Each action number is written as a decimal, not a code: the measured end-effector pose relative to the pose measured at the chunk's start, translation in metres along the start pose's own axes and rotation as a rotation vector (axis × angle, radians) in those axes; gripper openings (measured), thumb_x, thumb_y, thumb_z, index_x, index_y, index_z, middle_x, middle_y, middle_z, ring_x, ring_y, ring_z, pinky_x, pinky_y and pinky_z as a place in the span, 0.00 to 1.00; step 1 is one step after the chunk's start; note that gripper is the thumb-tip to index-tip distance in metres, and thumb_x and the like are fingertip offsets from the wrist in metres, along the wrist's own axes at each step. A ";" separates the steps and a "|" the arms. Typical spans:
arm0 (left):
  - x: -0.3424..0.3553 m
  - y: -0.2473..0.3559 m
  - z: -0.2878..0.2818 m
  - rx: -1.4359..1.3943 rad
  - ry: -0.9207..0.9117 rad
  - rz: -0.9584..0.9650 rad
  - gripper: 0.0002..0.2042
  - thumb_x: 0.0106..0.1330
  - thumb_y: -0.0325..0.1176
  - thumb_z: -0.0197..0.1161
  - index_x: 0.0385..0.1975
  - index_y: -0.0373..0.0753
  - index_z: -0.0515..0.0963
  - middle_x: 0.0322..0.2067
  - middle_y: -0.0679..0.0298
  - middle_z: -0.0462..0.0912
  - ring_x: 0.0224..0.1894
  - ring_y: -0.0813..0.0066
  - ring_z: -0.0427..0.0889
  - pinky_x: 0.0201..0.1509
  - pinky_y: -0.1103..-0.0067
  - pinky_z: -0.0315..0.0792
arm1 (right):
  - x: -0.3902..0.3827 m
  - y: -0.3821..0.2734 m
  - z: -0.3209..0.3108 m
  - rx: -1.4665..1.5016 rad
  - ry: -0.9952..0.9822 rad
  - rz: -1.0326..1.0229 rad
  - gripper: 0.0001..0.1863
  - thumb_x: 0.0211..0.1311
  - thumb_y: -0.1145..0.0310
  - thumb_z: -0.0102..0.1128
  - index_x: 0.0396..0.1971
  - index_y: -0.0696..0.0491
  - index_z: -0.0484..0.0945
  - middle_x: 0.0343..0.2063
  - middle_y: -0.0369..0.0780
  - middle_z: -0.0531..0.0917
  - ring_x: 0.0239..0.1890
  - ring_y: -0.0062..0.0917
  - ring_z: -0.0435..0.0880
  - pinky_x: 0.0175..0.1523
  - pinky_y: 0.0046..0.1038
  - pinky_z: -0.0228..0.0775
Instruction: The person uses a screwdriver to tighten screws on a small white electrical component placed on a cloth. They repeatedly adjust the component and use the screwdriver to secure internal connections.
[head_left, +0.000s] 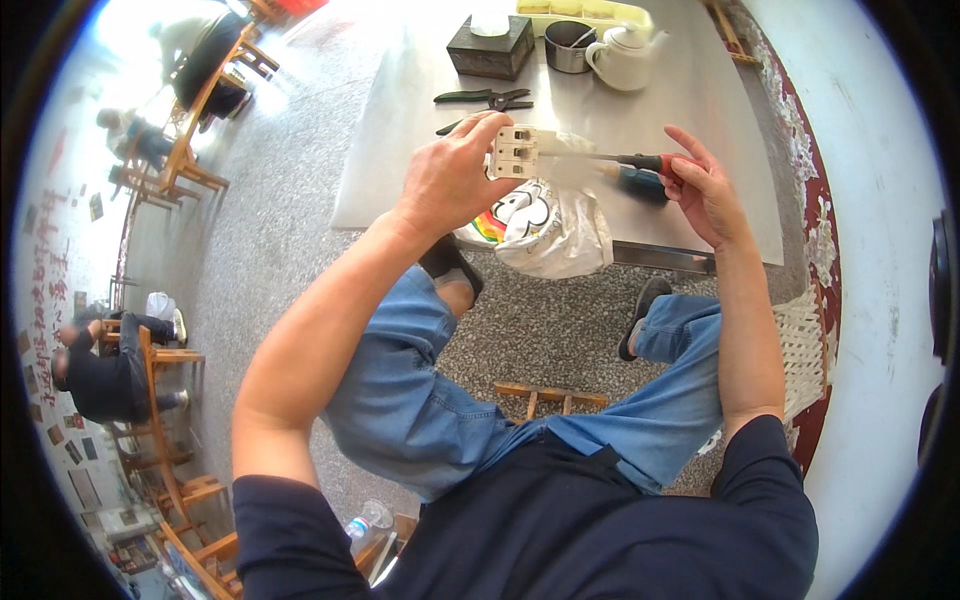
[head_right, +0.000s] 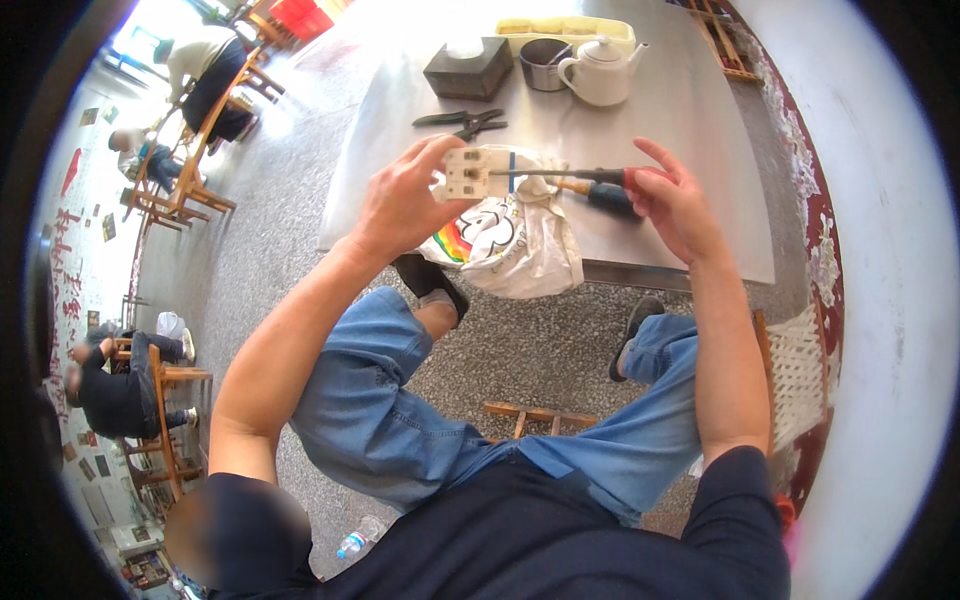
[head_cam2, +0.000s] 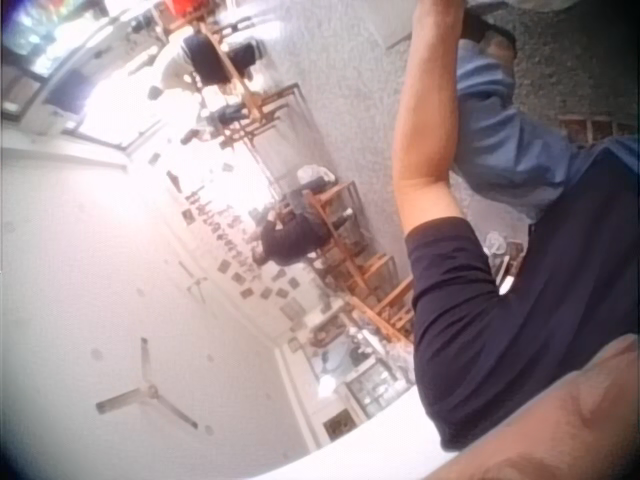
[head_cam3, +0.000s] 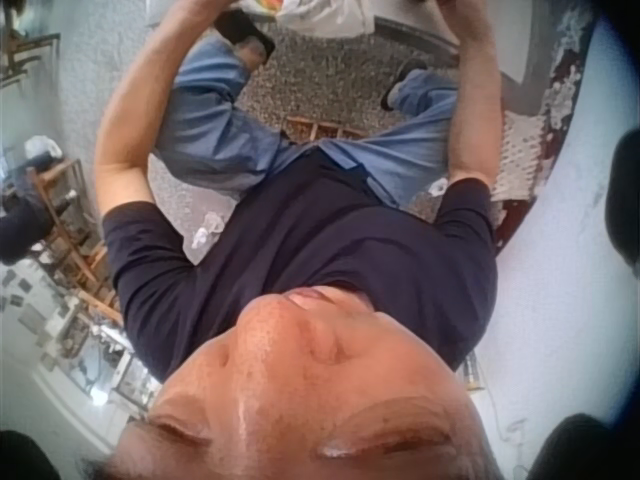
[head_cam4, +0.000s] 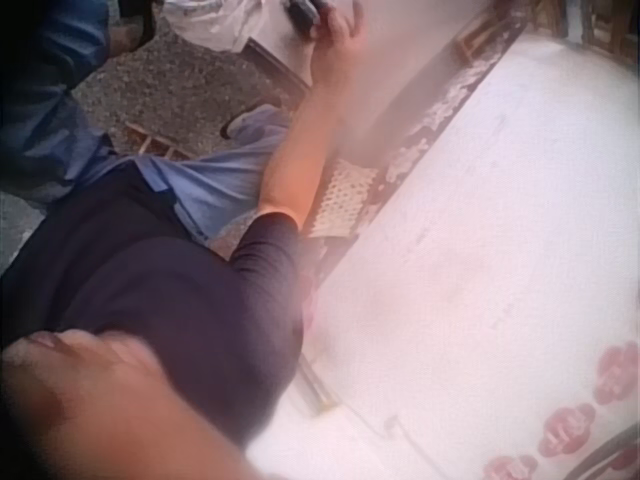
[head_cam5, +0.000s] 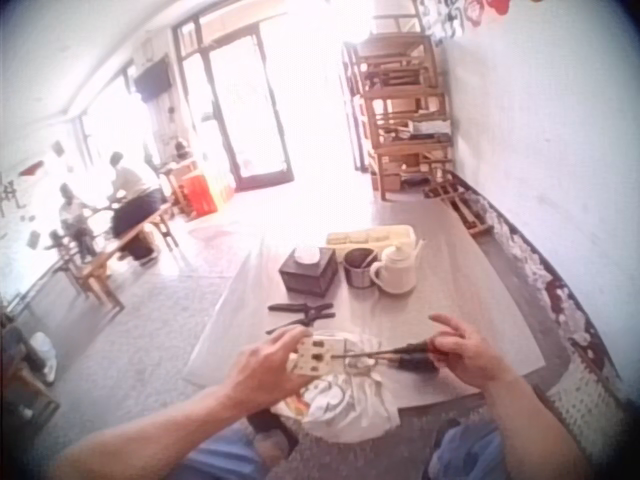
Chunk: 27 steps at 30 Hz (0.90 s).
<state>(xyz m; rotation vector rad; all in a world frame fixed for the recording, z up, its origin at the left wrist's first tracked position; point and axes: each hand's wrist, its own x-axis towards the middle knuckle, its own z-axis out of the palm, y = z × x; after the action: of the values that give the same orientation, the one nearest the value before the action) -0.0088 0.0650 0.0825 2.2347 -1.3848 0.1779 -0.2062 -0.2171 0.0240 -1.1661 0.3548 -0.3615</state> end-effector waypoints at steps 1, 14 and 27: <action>0.001 0.002 0.001 -0.012 -0.006 0.001 0.30 0.54 0.42 0.79 0.57 0.43 0.76 0.54 0.60 0.83 0.43 0.62 0.88 0.47 0.69 0.81 | 0.001 0.000 0.001 0.015 0.007 -0.023 0.26 0.77 0.60 0.55 0.66 0.59 0.68 0.36 0.40 0.85 0.31 0.19 0.78 0.31 0.18 0.66; 0.000 -0.012 0.020 -0.117 -0.157 -0.109 0.32 0.53 0.42 0.77 0.55 0.29 0.76 0.48 0.46 0.80 0.47 0.56 0.84 0.53 0.66 0.79 | 0.009 0.015 -0.016 -0.038 -0.043 0.014 0.31 0.72 0.63 0.59 0.70 0.59 0.63 0.39 0.36 0.82 0.34 0.16 0.79 0.34 0.18 0.68; -0.005 -0.022 0.035 -0.159 -0.253 -0.109 0.30 0.54 0.44 0.75 0.51 0.32 0.74 0.51 0.45 0.78 0.55 0.47 0.78 0.62 0.64 0.73 | 0.027 0.053 0.047 0.298 -0.182 0.025 0.10 0.72 0.73 0.60 0.48 0.59 0.80 0.40 0.40 0.83 0.38 0.21 0.80 0.41 0.23 0.73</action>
<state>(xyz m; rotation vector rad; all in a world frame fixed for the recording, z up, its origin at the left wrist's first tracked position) 0.0026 0.0604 0.0425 2.2489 -1.3446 -0.2521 -0.1566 -0.1725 -0.0111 -0.8936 0.1496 -0.2731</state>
